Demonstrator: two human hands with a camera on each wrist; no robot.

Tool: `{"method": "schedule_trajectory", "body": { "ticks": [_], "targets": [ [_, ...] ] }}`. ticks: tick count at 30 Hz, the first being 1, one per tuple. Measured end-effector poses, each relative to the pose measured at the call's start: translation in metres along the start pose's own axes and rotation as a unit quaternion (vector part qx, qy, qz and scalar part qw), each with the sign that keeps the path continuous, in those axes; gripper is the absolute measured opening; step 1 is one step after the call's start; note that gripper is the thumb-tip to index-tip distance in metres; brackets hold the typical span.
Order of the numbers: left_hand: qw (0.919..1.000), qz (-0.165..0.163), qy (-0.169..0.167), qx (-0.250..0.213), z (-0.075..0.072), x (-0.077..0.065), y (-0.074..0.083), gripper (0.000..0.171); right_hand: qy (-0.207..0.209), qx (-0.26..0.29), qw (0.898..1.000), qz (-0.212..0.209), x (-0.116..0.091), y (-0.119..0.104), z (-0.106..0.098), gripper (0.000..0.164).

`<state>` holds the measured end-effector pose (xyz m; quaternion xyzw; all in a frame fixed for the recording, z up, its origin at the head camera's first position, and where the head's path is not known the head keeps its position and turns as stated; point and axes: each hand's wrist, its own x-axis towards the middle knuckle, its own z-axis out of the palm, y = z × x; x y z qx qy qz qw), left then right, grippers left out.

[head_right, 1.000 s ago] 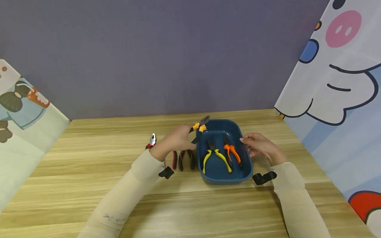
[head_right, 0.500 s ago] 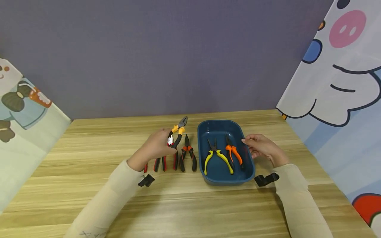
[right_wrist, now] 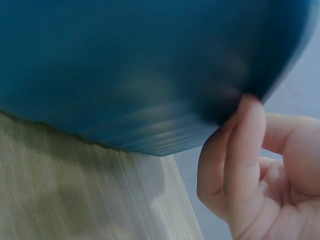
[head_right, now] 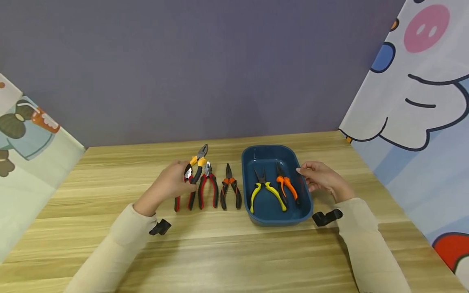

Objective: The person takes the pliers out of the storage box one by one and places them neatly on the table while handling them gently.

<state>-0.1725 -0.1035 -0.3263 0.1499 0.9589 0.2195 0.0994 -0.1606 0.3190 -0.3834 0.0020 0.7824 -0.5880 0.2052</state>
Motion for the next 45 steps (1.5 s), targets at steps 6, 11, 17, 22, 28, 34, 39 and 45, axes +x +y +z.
{"method": "schedule_trajectory", "body": {
  "ticks": [6,11,17,22,28,34,39,45],
  "targets": [
    [0.9998,0.000,0.015,-0.011,0.001,-0.003,-0.013,0.079,-0.005,-0.005,1.000,-0.003,-0.002,-0.004,0.001,0.018],
    [0.9995,0.001,0.030,-0.009,0.002,-0.005,-0.026,0.075,-0.002,-0.005,1.000,0.000,-0.002,-0.006,0.002,0.019],
    [0.9993,-0.019,0.024,-0.019,0.003,-0.005,-0.043,0.071,0.003,-0.005,1.000,0.000,-0.002,-0.006,0.002,0.018],
    [0.9989,-0.036,0.022,-0.020,0.004,-0.006,-0.055,0.066,0.008,-0.007,1.000,0.003,-0.002,-0.006,0.001,0.018],
    [0.9987,-0.041,0.026,-0.013,0.005,-0.009,-0.065,0.051,0.010,-0.011,1.000,0.008,-0.001,-0.003,0.001,0.019],
    [0.9986,-0.048,0.019,-0.010,0.007,-0.012,-0.075,0.049,0.008,-0.010,1.000,0.004,-0.002,-0.002,0.001,0.019],
    [0.9983,-0.055,0.018,-0.007,0.009,-0.013,-0.082,0.052,0.005,-0.010,1.000,0.000,-0.002,-0.002,0.001,0.018],
    [0.9979,-0.063,0.015,-0.010,0.014,-0.014,-0.088,0.055,0.003,-0.012,1.000,0.000,-0.004,-0.004,0.002,0.018]
  ]
}}
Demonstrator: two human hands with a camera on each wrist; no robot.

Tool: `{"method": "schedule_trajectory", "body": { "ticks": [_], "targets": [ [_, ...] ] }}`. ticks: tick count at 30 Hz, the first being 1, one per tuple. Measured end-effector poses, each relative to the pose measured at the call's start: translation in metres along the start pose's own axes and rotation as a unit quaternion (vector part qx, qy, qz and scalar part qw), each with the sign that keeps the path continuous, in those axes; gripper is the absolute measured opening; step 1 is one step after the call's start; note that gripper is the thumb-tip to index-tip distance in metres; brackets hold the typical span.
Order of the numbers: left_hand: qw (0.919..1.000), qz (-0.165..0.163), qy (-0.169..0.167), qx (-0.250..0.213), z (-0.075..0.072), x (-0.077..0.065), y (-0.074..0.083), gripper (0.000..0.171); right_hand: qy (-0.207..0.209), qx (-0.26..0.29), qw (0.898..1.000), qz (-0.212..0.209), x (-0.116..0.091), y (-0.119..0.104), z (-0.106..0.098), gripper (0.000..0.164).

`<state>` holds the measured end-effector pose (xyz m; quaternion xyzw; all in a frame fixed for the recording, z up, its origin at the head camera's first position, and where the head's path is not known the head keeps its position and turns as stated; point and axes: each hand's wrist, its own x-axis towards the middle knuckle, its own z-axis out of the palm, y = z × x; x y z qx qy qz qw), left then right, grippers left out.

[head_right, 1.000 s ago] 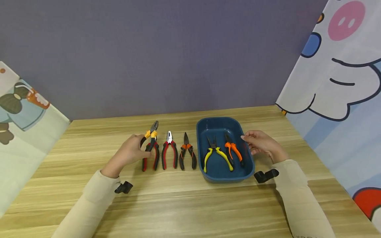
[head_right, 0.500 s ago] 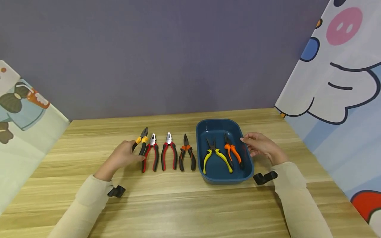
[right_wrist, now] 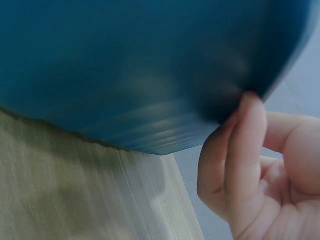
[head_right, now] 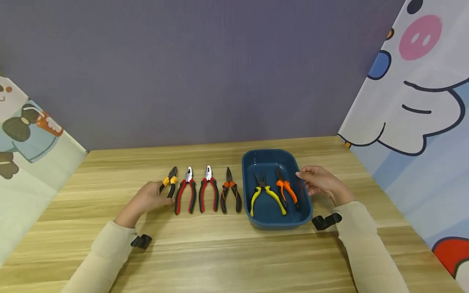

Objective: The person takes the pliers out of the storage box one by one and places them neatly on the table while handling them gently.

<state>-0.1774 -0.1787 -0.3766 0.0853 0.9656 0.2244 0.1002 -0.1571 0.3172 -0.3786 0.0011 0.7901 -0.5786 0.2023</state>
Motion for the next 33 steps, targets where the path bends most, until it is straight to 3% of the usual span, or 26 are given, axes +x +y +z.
{"method": "schedule_trajectory", "body": {
  "ticks": [11,22,33],
  "targets": [
    [1.0000,-0.001,-0.001,-0.005,0.0045,-0.0028,-0.0038,0.050,0.001,-0.008,1.000,0.006,0.0019,0.0034,0.0013,0.019],
    [0.9991,-0.012,-0.001,0.042,0.0046,-0.0031,-0.0029,0.032,-0.003,-0.002,1.000,0.005,0.0015,0.0011,0.0007,0.018],
    [0.9979,-0.020,-0.005,0.062,0.0050,-0.0076,0.0016,0.057,-0.011,0.005,1.000,0.001,0.0003,-0.0004,0.0005,0.018]
  ]
}}
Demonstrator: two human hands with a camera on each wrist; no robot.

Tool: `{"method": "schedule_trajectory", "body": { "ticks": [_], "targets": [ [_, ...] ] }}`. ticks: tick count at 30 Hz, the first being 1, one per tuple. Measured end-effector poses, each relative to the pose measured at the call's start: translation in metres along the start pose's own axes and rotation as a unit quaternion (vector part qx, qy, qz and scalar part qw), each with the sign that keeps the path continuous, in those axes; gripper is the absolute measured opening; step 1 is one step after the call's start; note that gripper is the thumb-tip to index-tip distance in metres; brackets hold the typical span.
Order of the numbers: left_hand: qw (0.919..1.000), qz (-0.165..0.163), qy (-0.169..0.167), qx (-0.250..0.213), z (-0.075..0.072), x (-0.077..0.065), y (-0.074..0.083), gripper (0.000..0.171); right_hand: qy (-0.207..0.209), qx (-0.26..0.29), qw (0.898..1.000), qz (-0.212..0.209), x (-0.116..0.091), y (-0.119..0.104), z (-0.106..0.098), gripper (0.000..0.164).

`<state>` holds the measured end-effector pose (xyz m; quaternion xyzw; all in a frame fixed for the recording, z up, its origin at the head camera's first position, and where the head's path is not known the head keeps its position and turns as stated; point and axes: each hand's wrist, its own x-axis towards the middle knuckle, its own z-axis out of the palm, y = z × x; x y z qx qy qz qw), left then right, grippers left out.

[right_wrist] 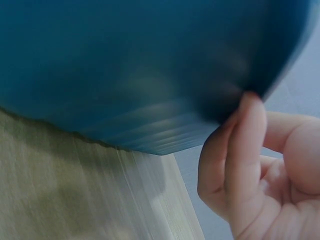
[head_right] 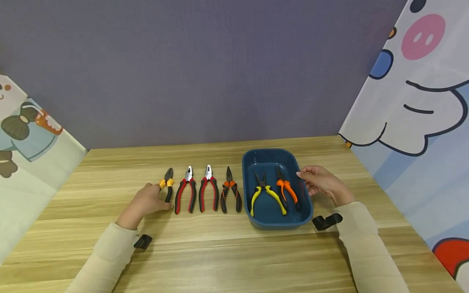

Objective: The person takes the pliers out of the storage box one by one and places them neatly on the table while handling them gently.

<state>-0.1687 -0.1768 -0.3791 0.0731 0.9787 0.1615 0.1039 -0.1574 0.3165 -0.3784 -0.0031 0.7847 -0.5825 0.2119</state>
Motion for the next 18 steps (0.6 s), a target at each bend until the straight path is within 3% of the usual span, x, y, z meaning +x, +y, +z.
{"method": "schedule_trajectory", "body": {
  "ticks": [12,18],
  "targets": [
    [0.9999,0.009,-0.008,0.004,-0.0005,0.0002,-0.0012,0.058,0.001,-0.006,1.000,-0.005,-0.0005,0.0012,-0.0002,0.019],
    [0.9999,0.001,-0.014,0.006,-0.0031,-0.0010,-0.0025,0.041,0.007,-0.006,1.000,0.005,0.0021,0.0035,-0.0013,0.019]
  ]
}}
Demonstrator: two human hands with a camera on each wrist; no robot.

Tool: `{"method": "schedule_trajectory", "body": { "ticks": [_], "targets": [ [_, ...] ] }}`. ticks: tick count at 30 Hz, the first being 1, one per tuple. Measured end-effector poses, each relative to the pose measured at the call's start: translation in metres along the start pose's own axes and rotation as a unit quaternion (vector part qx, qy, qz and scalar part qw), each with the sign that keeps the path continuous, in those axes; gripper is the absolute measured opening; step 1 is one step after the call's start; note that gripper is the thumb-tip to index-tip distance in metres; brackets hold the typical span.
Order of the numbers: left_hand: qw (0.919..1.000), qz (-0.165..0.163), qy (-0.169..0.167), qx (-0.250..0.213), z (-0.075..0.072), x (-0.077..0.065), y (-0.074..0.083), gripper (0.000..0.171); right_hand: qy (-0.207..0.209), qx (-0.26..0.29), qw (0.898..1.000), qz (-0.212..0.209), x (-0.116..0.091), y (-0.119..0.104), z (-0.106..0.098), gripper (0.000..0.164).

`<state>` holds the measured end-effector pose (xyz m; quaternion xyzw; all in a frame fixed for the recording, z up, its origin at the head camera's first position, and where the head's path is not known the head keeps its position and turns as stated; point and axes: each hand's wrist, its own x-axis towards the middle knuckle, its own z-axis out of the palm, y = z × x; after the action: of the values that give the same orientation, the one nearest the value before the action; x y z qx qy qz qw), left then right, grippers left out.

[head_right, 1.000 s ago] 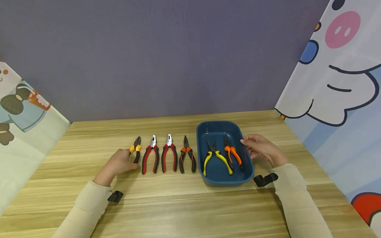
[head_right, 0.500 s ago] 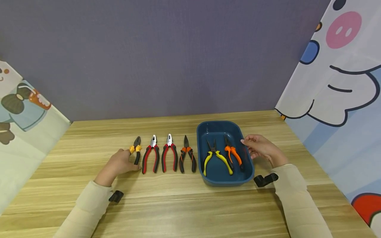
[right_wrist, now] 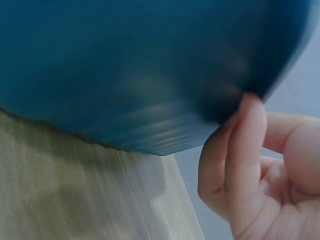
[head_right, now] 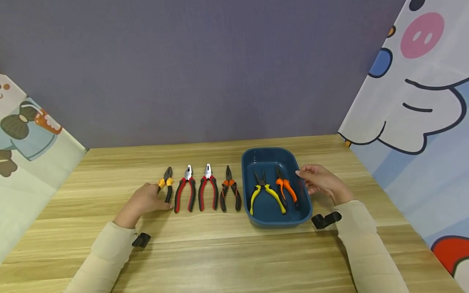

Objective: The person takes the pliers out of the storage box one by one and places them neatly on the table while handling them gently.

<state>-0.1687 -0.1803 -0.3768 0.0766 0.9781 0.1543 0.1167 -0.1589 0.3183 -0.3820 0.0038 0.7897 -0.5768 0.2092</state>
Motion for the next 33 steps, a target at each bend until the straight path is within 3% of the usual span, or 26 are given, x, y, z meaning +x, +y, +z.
{"method": "schedule_trajectory", "body": {
  "ticks": [9,15,26,33],
  "targets": [
    [0.9998,-0.011,-0.012,-0.014,-0.005,-0.002,-0.002,0.051,0.003,0.000,1.000,-0.003,0.002,0.000,0.000,0.019],
    [0.9990,-0.019,-0.019,-0.037,-0.015,-0.004,0.005,0.040,0.003,-0.002,1.000,-0.006,-0.001,-0.002,0.000,0.019],
    [0.9997,0.020,-0.010,-0.011,-0.035,-0.001,0.036,0.039,0.003,0.000,1.000,-0.009,0.000,-0.001,0.000,0.019],
    [0.9987,0.051,0.006,-0.005,-0.043,0.002,0.065,0.036,0.000,-0.004,1.000,-0.012,0.000,0.000,0.000,0.019]
  ]
}}
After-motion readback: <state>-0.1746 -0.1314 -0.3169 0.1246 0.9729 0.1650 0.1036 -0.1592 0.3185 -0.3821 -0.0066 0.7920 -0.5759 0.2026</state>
